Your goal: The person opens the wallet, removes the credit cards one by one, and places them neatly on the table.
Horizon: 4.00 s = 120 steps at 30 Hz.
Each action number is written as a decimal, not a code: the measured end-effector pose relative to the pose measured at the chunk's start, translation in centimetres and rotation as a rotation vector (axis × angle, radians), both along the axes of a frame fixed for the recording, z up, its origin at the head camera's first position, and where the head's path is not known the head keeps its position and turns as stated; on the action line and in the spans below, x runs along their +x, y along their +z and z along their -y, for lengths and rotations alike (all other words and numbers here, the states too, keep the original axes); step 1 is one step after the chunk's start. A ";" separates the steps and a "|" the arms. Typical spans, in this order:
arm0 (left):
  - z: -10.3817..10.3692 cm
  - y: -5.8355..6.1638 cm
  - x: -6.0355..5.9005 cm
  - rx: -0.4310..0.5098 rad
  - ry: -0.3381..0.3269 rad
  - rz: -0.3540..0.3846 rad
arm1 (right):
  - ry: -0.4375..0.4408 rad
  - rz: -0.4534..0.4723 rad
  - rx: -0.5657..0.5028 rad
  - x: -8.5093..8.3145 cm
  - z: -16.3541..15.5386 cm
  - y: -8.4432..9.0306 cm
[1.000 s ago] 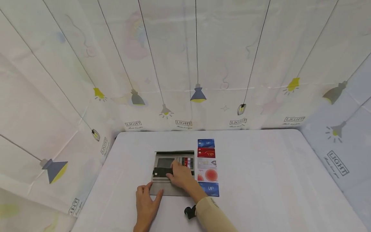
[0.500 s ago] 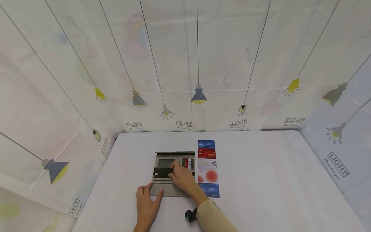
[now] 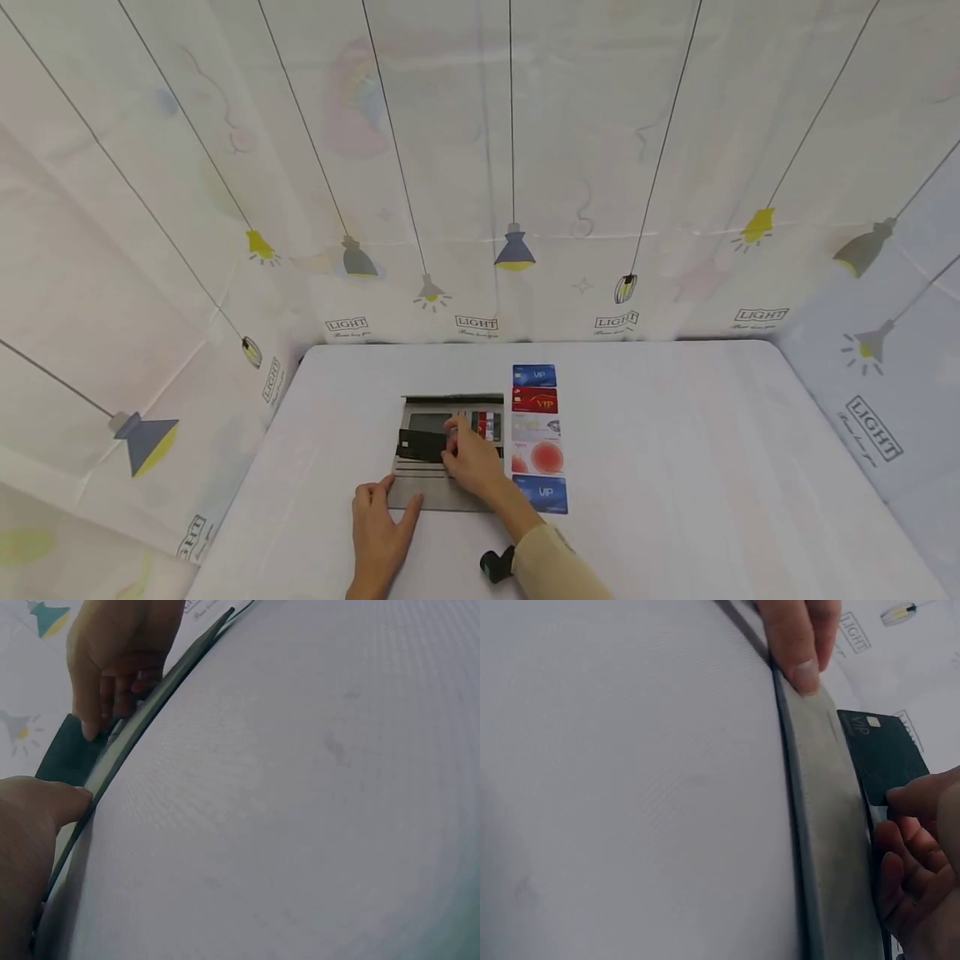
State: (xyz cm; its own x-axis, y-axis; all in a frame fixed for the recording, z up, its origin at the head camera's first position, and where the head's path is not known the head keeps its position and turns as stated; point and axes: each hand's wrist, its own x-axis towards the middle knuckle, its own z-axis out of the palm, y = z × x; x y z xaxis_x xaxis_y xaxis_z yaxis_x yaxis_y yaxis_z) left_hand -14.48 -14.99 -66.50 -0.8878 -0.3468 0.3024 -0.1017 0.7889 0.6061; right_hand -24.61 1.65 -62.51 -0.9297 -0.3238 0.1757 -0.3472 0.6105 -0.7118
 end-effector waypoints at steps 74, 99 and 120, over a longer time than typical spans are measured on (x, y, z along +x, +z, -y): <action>0.2 -0.8 -0.2 -0.027 -0.010 -0.032 | -0.616 0.153 -0.475 -5.3 -17.6 2.4; 0.2 -0.3 0.0 0.012 0.005 0.064 | -0.696 0.286 -0.518 -9.3 -22.4 -0.1; 0.1 -0.1 0.0 -0.002 0.006 0.056 | -0.704 0.246 0.047 -10.2 -22.1 -0.3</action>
State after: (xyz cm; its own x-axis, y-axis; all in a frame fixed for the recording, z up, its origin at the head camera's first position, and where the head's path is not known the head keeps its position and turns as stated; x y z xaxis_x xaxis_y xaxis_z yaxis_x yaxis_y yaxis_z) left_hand -14.50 -15.13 -66.60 -0.9013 -0.3520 0.2525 -0.1407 0.7892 0.5978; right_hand -34.85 23.75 -62.81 -0.9307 0.3604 -0.0635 0.3028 0.6611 -0.6865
